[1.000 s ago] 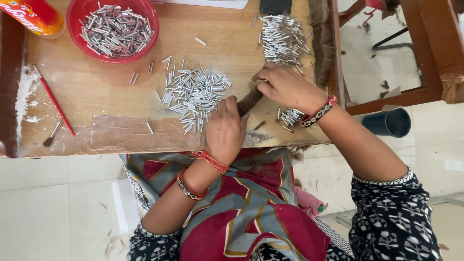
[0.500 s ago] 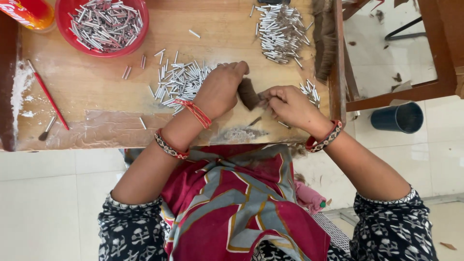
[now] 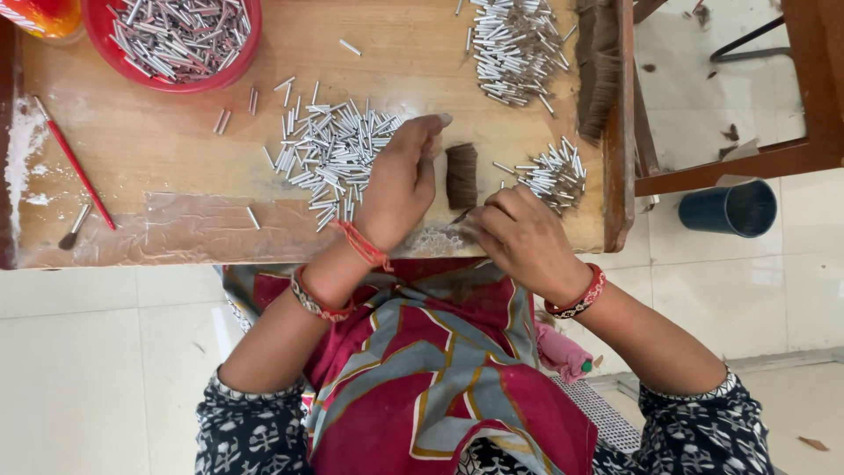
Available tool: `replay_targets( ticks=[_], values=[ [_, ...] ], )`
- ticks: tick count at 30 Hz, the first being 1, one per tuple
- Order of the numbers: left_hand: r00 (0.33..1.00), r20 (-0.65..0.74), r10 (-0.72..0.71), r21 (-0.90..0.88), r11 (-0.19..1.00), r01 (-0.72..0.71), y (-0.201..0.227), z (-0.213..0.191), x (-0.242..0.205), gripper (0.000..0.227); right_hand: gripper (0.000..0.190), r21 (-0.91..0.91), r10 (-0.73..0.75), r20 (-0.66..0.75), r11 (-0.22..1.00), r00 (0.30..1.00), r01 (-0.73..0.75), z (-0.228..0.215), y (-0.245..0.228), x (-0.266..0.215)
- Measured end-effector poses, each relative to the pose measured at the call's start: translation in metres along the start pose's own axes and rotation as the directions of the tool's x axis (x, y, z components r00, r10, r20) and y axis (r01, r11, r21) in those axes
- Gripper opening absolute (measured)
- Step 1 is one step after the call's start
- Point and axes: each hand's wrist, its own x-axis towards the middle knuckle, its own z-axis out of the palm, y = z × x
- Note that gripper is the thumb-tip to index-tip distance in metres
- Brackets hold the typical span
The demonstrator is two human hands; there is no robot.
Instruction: Assembling metal ferrules with bristles for brush manufacturing.
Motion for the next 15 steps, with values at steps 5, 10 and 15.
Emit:
replay_targets(
  ticks=[5, 10, 15],
  values=[
    [0.940, -0.116, -0.322, -0.580, 0.790, 0.199, 0.037, 0.030, -0.043, 0.049, 0.070, 0.022, -0.009, 0.034, 1.000, 0.999, 0.008, -0.042, -0.006, 0.032],
    [0.947, -0.164, -0.276, -0.586, 0.800, 0.131, 0.052, 0.054, -0.056, 0.070, 0.104, 0.042, -0.050, 0.236, 0.998, 0.970, 0.041, -0.036, 0.019, 0.063],
    [0.948, -0.204, -0.244, -0.661, 0.749, 0.050, 0.056, 0.064, -0.057, 0.074, 0.101, 0.104, -0.111, 0.303, 0.991, 0.946, 0.083, -0.029, 0.025, 0.079]
  ],
)
